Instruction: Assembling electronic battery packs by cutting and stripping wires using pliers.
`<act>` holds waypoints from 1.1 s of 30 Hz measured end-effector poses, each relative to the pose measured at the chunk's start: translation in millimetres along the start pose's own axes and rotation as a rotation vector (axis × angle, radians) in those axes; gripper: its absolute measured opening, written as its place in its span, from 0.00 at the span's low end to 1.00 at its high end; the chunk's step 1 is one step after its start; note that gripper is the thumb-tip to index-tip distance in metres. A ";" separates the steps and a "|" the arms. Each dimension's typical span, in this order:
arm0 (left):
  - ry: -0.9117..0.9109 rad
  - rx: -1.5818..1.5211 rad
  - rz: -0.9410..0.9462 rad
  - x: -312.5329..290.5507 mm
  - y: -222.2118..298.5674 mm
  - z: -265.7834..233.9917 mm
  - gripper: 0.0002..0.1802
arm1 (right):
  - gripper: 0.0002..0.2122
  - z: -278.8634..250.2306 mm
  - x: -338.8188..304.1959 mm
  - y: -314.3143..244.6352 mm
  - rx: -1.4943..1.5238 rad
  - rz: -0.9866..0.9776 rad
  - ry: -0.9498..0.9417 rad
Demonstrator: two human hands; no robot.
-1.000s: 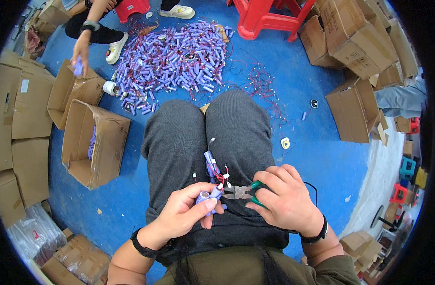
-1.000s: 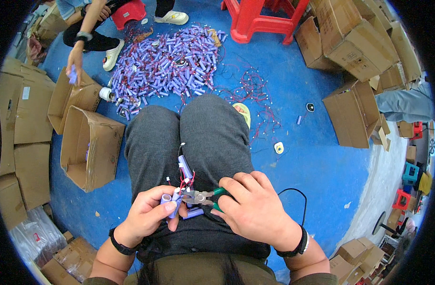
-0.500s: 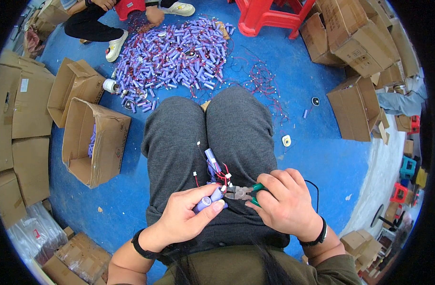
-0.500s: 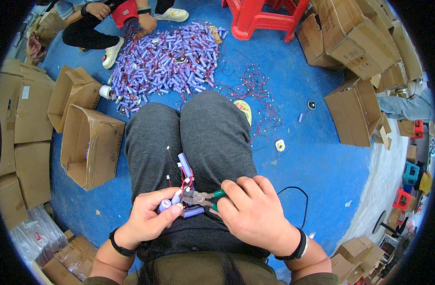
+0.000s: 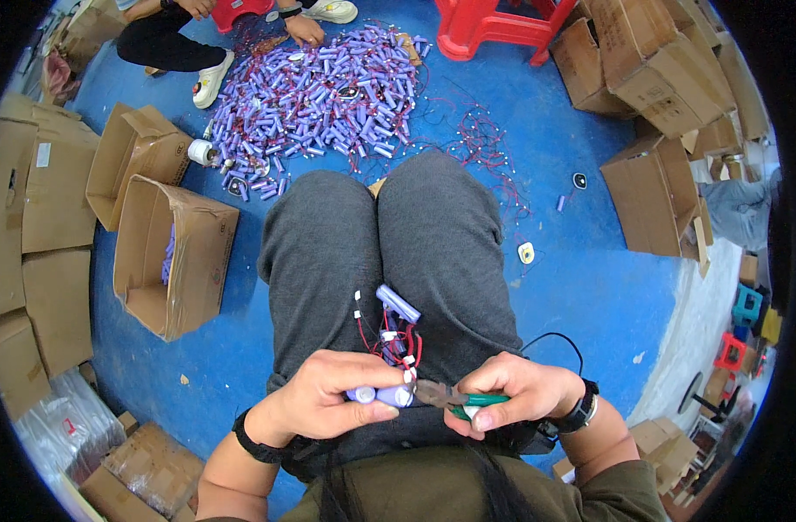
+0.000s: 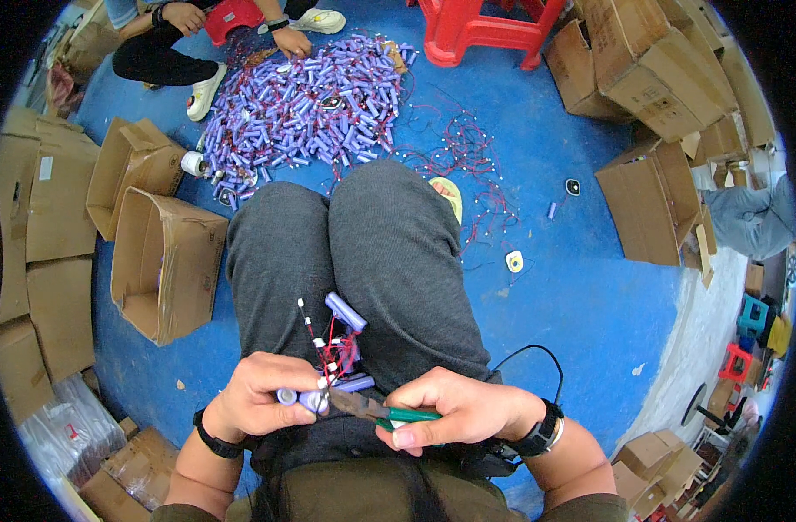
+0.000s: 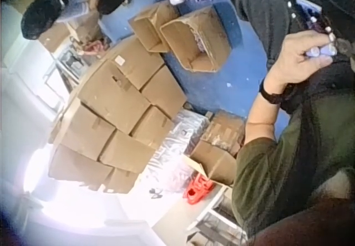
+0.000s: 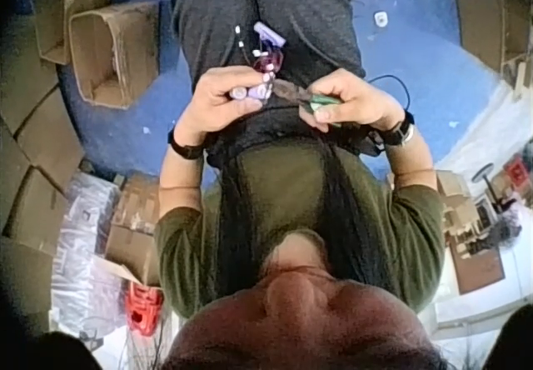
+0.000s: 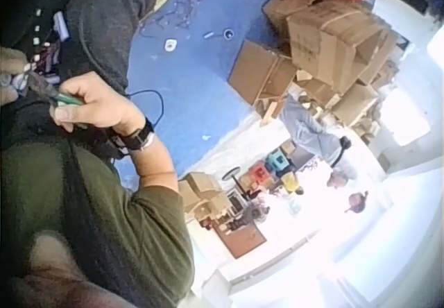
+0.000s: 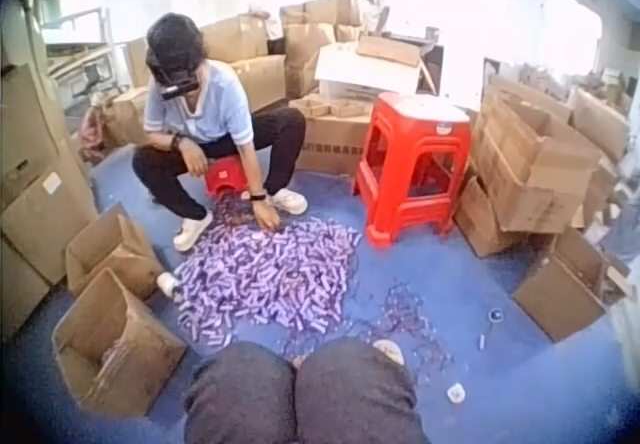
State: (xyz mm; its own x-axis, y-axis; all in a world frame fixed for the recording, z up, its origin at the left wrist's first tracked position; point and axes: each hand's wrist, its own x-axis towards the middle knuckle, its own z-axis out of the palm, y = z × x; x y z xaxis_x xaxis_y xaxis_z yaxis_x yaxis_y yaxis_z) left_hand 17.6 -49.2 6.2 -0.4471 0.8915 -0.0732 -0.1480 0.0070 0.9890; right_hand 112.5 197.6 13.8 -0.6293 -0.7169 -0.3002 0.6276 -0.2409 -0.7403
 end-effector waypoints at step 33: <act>0.426 -1.027 -0.371 15.6 -3.7 22.4 0.12 | 0.13 19.4 5.4 -22.3 -1.475 -0.209 0.677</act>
State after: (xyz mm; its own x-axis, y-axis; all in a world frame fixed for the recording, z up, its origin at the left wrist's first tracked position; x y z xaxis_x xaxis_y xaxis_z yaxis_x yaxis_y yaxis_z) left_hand 30.9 -25.2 4.2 -0.4570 0.6868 -0.5651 -0.8873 -0.3079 0.3434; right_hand 104.0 186.5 40.4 -0.9659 -0.2577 -0.0264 -0.1950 0.7904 -0.5807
